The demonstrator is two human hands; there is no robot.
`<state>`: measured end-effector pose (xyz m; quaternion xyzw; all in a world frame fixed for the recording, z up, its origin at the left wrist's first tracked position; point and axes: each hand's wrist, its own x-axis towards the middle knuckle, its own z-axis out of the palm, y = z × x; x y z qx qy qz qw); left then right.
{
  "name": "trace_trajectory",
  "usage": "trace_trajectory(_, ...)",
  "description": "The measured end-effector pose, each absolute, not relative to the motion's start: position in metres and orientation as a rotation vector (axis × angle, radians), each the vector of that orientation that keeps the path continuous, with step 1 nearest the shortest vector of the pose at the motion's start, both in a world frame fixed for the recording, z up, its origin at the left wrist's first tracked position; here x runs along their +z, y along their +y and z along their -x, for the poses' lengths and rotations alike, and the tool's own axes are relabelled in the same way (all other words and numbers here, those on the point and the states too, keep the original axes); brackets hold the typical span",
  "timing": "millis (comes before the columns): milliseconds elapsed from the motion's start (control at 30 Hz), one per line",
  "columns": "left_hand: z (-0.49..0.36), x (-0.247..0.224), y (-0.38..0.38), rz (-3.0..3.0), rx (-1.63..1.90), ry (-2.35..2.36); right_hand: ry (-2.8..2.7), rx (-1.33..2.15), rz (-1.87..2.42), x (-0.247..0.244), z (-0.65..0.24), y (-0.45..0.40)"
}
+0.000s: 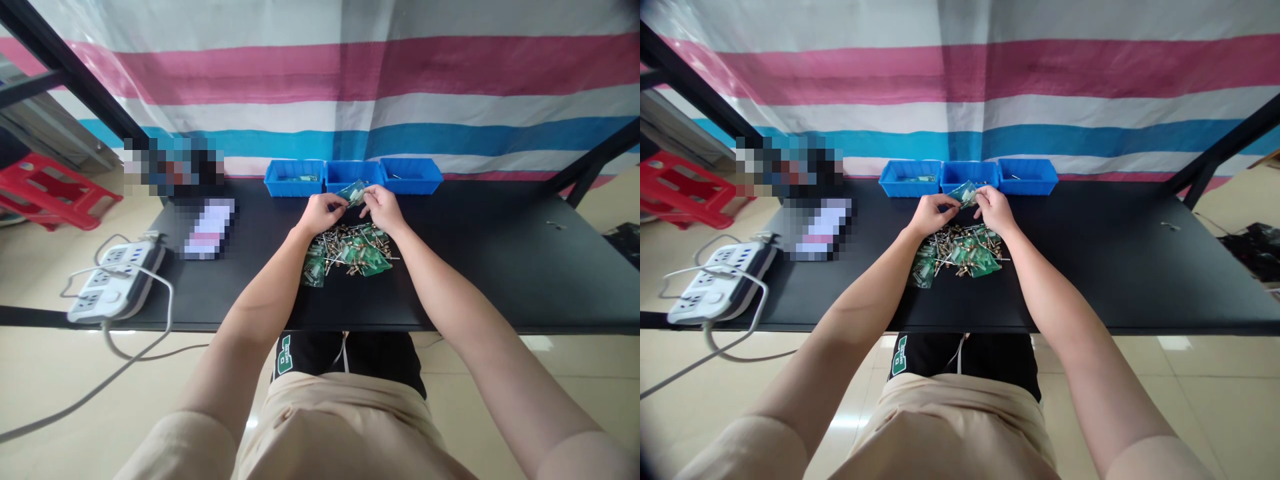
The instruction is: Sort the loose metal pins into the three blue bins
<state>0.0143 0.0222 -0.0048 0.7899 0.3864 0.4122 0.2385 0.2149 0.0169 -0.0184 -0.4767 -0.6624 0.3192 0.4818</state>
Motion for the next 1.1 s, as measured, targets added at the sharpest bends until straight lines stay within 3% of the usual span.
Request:
trace_trajectory(467,-0.011,-0.007,0.035,-1.886,1.534,1.309,-1.596,0.841,1.168,-0.024,-0.215,0.02)
trace_trajectory(1100,-0.002,-0.02,0.05,-1.782,1.548,1.396,-1.713,0.829,1.245,-0.025,-0.215,0.019)
